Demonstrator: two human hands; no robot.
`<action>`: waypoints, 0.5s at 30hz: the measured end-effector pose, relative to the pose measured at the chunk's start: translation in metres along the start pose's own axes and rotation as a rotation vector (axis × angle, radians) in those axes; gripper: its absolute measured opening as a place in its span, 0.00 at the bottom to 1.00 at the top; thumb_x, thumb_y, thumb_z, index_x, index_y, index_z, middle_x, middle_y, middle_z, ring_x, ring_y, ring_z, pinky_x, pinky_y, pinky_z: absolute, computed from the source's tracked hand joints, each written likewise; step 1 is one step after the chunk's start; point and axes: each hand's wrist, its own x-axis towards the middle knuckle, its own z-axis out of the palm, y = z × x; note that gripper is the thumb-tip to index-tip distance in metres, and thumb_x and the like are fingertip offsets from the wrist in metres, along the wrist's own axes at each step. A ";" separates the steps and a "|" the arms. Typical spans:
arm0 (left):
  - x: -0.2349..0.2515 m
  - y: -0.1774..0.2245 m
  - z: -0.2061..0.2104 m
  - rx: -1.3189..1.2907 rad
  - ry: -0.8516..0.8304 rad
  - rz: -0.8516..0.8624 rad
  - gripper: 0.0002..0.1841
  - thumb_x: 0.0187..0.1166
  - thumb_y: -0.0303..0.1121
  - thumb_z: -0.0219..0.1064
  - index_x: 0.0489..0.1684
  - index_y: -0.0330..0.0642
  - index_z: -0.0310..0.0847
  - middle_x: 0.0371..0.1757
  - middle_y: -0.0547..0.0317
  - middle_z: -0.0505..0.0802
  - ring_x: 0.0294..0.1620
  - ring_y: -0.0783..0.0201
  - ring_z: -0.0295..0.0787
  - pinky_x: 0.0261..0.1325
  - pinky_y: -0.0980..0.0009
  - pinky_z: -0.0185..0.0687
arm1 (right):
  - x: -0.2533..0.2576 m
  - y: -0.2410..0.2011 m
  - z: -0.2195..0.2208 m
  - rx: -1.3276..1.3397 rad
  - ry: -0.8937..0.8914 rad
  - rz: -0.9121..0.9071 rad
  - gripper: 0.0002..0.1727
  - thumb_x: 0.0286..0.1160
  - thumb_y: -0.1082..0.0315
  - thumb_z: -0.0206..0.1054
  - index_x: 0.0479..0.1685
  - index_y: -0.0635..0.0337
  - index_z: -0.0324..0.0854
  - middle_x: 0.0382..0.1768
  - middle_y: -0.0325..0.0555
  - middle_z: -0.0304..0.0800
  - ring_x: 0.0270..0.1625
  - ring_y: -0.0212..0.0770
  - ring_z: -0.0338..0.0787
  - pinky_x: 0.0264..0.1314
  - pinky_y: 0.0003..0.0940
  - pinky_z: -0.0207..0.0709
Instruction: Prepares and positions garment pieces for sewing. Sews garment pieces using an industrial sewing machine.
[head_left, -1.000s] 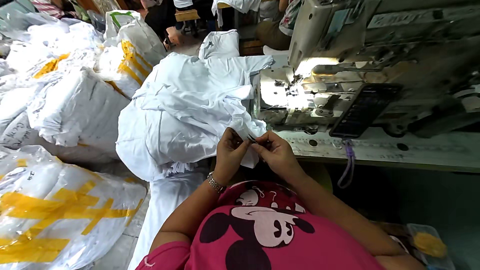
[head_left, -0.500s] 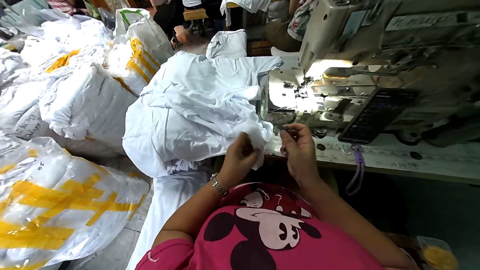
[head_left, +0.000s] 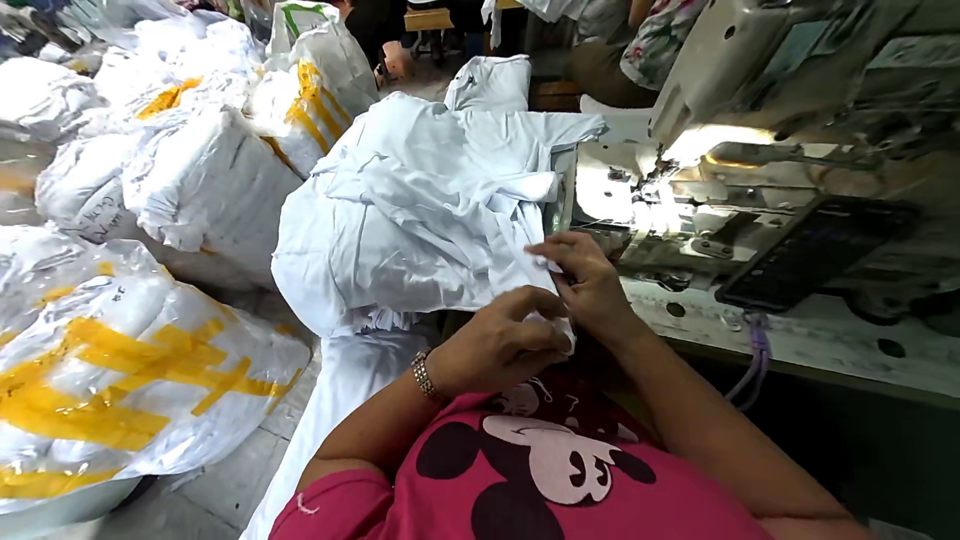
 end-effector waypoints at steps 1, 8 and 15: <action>-0.001 -0.003 -0.001 -0.078 -0.025 -0.011 0.09 0.82 0.31 0.68 0.44 0.35 0.92 0.59 0.40 0.89 0.64 0.56 0.86 0.70 0.65 0.82 | 0.005 0.002 0.002 -0.035 -0.010 -0.022 0.14 0.75 0.75 0.66 0.55 0.56 0.92 0.59 0.58 0.87 0.59 0.53 0.89 0.58 0.51 0.86; -0.038 -0.071 -0.078 0.397 0.338 -0.522 0.17 0.77 0.19 0.65 0.65 0.35 0.84 0.66 0.44 0.86 0.50 0.58 0.91 0.50 0.63 0.90 | -0.010 0.022 -0.030 -0.099 0.404 0.263 0.18 0.90 0.67 0.54 0.68 0.69 0.78 0.57 0.65 0.85 0.51 0.47 0.87 0.58 0.42 0.82; -0.041 -0.165 -0.140 0.836 0.235 -0.783 0.15 0.80 0.27 0.65 0.62 0.42 0.88 0.75 0.40 0.83 0.73 0.41 0.83 0.70 0.45 0.81 | -0.014 -0.013 0.045 -0.247 -0.271 0.005 0.20 0.76 0.67 0.70 0.68 0.57 0.86 0.59 0.61 0.87 0.46 0.57 0.93 0.44 0.55 0.89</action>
